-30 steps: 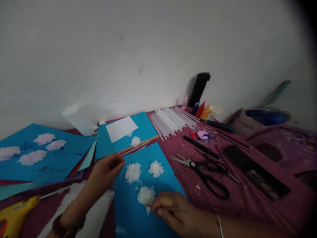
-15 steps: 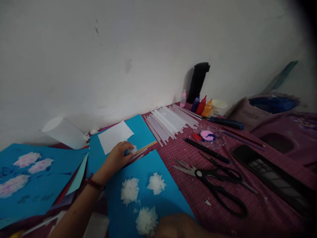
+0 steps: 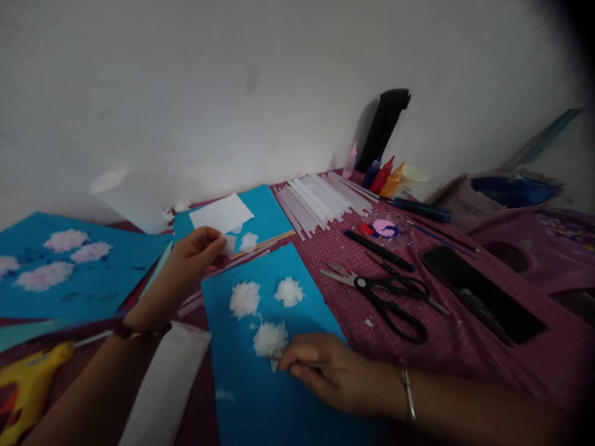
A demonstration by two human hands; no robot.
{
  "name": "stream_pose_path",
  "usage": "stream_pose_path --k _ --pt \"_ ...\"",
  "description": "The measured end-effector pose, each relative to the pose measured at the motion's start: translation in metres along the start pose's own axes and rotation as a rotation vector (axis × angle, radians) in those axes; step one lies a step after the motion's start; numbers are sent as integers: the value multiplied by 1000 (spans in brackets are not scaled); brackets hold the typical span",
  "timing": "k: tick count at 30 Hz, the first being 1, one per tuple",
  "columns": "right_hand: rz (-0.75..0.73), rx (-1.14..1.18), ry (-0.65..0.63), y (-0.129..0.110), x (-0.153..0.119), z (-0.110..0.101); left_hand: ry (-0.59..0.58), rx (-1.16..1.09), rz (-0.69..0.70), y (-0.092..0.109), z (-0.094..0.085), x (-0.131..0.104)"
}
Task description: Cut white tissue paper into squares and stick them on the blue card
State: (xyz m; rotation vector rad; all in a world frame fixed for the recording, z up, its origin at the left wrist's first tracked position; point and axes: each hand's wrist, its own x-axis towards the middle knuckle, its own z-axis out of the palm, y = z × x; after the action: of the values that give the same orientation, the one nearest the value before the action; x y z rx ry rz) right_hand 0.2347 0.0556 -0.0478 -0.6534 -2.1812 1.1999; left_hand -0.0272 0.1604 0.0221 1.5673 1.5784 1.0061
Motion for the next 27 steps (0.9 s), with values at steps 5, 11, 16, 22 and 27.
stream_pose_path --k 5,11,16,22,27 --pt "34 29 -12 -3 -3 -1 -365 -31 -160 -2 -6 -74" --pt "175 186 43 2 -5 4 -775 232 -69 -16 2 -107" --pt "166 282 84 3 -2 4 -754 250 185 -13 25 -109" --pt "167 276 89 -1 -1 1 -541 286 61 -29 47 -121" --pt "156 269 105 -1 -3 1 -446 266 -2 -38 50 -123"
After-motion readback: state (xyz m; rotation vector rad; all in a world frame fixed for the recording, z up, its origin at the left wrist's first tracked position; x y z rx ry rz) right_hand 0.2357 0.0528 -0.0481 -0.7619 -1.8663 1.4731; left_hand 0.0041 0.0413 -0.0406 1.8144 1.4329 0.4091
